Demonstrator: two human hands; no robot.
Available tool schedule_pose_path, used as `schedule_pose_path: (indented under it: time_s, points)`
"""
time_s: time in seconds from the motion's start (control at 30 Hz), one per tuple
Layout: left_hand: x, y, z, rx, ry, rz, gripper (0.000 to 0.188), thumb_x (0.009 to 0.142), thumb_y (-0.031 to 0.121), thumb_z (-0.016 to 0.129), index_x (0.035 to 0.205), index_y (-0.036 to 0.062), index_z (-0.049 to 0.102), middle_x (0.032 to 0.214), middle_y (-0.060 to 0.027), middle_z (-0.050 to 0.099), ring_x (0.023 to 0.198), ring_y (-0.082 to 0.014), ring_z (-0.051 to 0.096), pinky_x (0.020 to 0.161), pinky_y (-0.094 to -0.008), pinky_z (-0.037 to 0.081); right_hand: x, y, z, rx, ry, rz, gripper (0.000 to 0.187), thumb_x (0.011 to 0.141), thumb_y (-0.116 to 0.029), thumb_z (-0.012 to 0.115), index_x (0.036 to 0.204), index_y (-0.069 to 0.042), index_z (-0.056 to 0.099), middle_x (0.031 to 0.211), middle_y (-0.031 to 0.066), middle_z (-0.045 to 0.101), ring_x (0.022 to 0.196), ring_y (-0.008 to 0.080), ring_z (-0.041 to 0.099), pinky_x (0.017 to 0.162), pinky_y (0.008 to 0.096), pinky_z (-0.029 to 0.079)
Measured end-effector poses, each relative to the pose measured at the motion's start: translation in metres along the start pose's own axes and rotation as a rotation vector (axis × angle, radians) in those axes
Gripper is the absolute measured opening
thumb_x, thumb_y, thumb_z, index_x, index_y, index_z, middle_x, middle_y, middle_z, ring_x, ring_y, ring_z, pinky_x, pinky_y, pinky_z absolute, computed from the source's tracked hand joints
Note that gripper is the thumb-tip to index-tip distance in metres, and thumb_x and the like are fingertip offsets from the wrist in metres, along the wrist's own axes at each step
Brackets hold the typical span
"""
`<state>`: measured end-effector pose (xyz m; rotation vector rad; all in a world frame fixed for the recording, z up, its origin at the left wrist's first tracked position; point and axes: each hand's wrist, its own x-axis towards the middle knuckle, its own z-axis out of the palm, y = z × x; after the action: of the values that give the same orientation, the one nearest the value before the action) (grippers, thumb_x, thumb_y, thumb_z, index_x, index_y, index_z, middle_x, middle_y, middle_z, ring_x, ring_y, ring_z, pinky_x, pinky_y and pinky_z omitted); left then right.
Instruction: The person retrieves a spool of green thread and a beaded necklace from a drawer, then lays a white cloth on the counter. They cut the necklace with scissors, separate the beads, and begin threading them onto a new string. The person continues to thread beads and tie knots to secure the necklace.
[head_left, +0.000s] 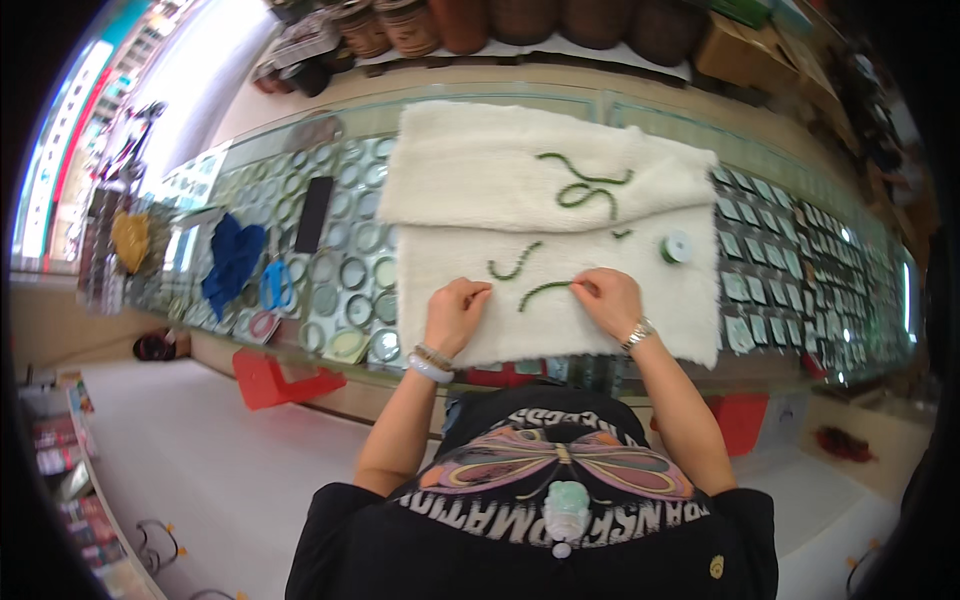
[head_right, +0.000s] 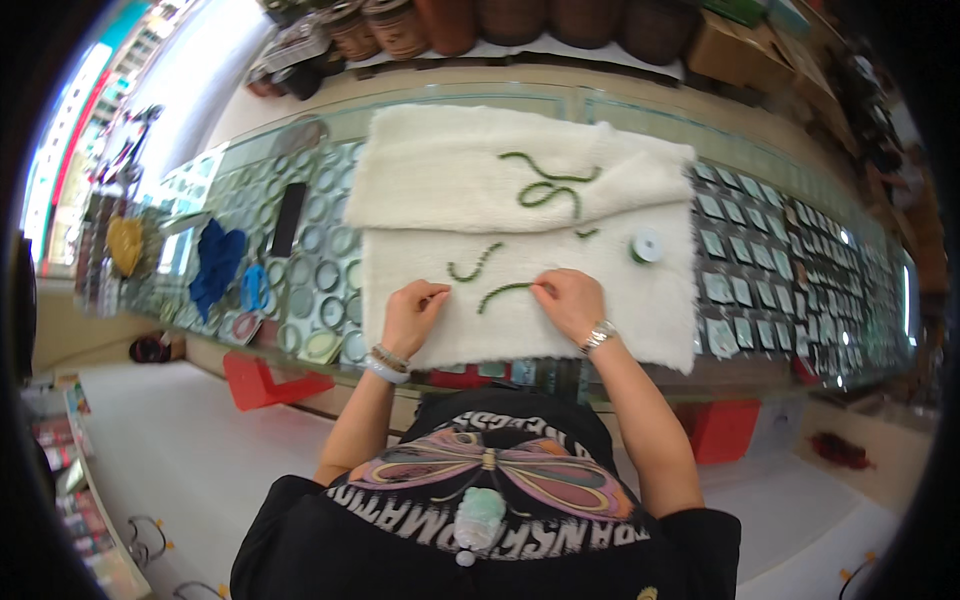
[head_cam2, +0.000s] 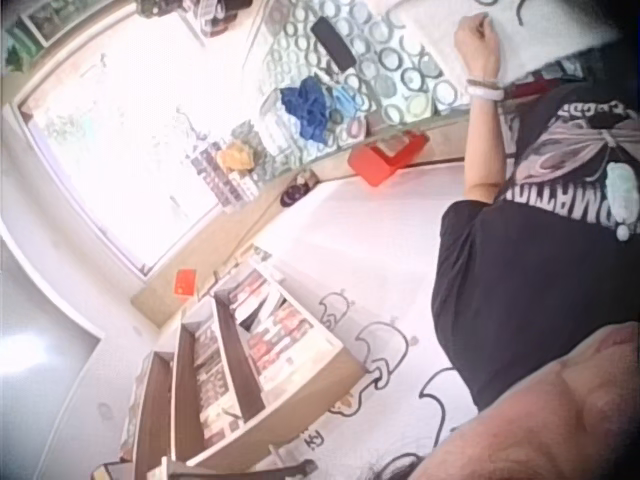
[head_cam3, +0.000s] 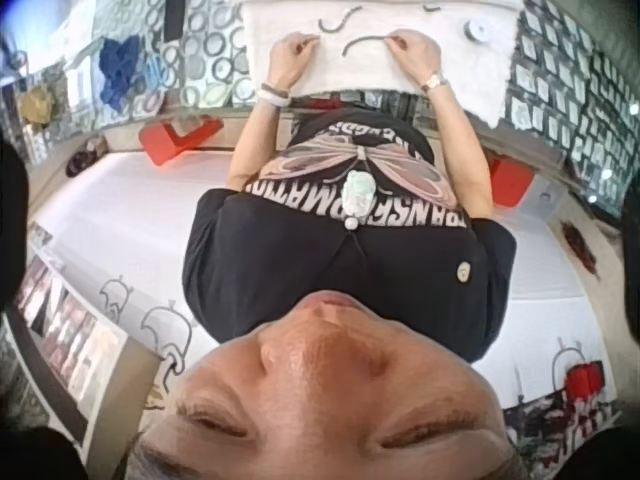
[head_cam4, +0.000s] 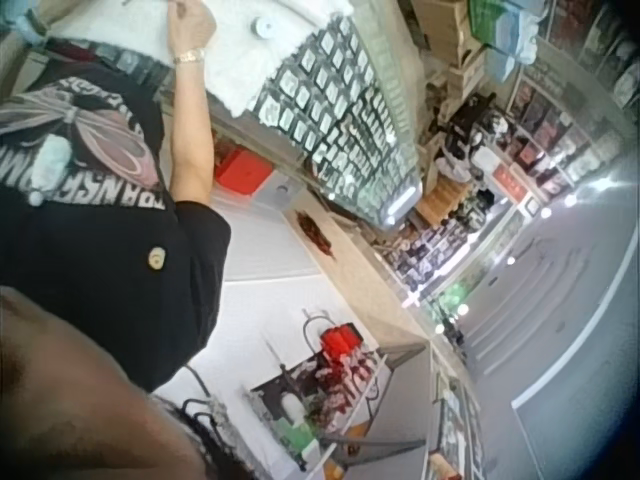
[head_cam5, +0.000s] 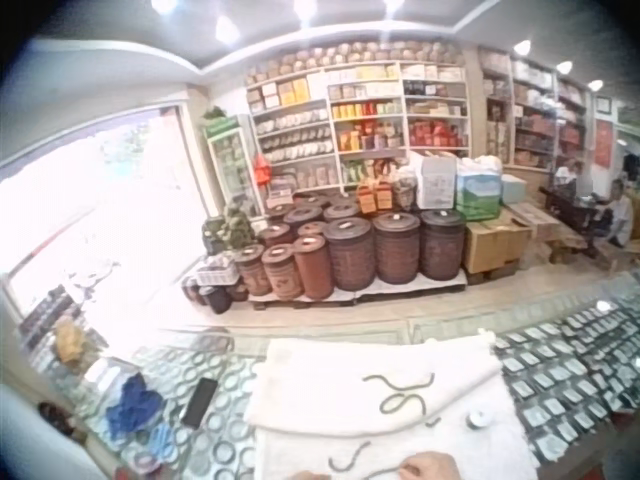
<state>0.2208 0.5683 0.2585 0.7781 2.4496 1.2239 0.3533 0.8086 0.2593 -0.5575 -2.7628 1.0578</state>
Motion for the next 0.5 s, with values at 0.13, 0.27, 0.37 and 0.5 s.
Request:
schedule_pose_path:
  time_s: [0.13,0.27,0.37,0.5]
  points:
    - [-0.015,-0.009,-0.02,-0.011,0.106,-0.068,0.014,0.085,0.011,0.069,0.095,0.003,0.073,0.081,-0.0123,0.068,0.063,-0.0183,0.061,0.062,-0.0287,0.049,-0.01,-0.01,-0.004,-0.098,0.068,-0.086,0.022,0.072,-0.02,0.077,0.089,-0.008,0.071,0.095,0.0063,0.062,0.09,0.0255,0.058,0.076,0.0374,0.05]
    - [-0.032,-0.037,-0.049,0.006,0.265,-0.155,0.016,0.086,0.013,0.07,0.098,0.0034,0.073,0.08,-0.0102,0.069,0.064,-0.0151,0.06,0.062,-0.0272,0.049,-0.022,-0.025,-0.013,-0.127,0.195,-0.186,0.033,0.072,-0.02,0.079,0.1,-0.006,0.07,0.112,0.0104,0.059,0.095,0.0274,0.056,0.082,0.0377,0.049]
    - [-0.04,-0.083,-0.083,-0.063,0.419,-0.246,0.022,0.082,0.015,0.072,0.1,0.0029,0.072,0.081,-0.013,0.069,0.066,-0.0186,0.063,0.062,-0.0308,0.05,-0.033,-0.032,-0.017,-0.117,0.289,-0.174,0.035,0.073,-0.018,0.078,0.105,-0.005,0.068,0.12,0.0129,0.057,0.098,0.0284,0.054,0.086,0.0379,0.047]
    - [-0.034,-0.166,-0.163,0.407,0.664,-0.187,0.049,0.08,0.028,0.074,0.119,0.0,0.062,0.11,-0.0202,0.062,0.103,-0.0312,0.059,0.089,-0.0415,0.046,-0.053,-0.035,-0.017,-0.051,0.37,-0.11,0.028,0.078,-0.011,0.074,0.105,-0.003,0.067,0.119,0.0137,0.058,0.102,0.0293,0.055,0.088,0.0376,0.046]
